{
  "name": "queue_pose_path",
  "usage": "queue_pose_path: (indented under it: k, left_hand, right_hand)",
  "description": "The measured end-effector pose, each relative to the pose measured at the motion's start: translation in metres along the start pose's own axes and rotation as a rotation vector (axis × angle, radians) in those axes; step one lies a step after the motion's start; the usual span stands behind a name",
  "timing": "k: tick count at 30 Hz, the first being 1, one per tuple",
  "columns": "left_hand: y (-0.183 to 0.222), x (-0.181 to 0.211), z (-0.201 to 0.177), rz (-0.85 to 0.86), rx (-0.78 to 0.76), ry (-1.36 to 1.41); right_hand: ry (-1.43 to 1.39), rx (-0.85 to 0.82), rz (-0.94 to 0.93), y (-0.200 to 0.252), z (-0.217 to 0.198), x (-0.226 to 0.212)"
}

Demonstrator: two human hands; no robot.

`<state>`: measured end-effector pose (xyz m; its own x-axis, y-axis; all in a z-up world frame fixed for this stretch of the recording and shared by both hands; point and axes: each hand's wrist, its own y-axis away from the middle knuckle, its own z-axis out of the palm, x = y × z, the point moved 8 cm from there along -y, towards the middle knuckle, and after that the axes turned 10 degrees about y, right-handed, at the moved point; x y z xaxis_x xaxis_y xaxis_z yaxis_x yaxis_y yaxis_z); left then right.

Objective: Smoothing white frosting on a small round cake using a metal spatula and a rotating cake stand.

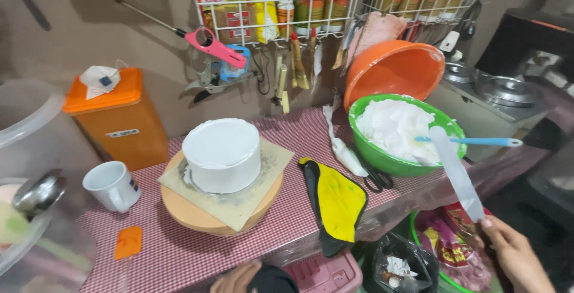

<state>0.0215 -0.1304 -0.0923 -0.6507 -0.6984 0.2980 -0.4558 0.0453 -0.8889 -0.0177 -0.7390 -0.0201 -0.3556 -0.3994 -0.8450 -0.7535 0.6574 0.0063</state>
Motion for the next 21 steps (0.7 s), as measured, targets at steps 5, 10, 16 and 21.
queue_pose_path:
  k: [5, 10, 16, 21]
  left_hand:
    - [-0.11, 0.077, -0.053, -0.016, -0.041, -0.111]
    - [-0.096, 0.041, -0.028, -0.096, -0.338, -0.177]
    - [-0.098, 0.045, -0.014, -0.114, -0.392, -0.244]
    - [-0.094, 0.038, -0.008, -0.154, -0.43, -0.183]
  right_hand:
    - [0.042, 0.04, 0.07, -0.018, 0.061, 0.065]
    - [0.301, 0.241, -0.716, 0.083, 0.083, -0.133]
    - [0.121, -0.18, -0.68, 0.057, 0.183, -0.293]
    - [0.498, -0.041, -0.94, 0.056, 0.258, -0.375]
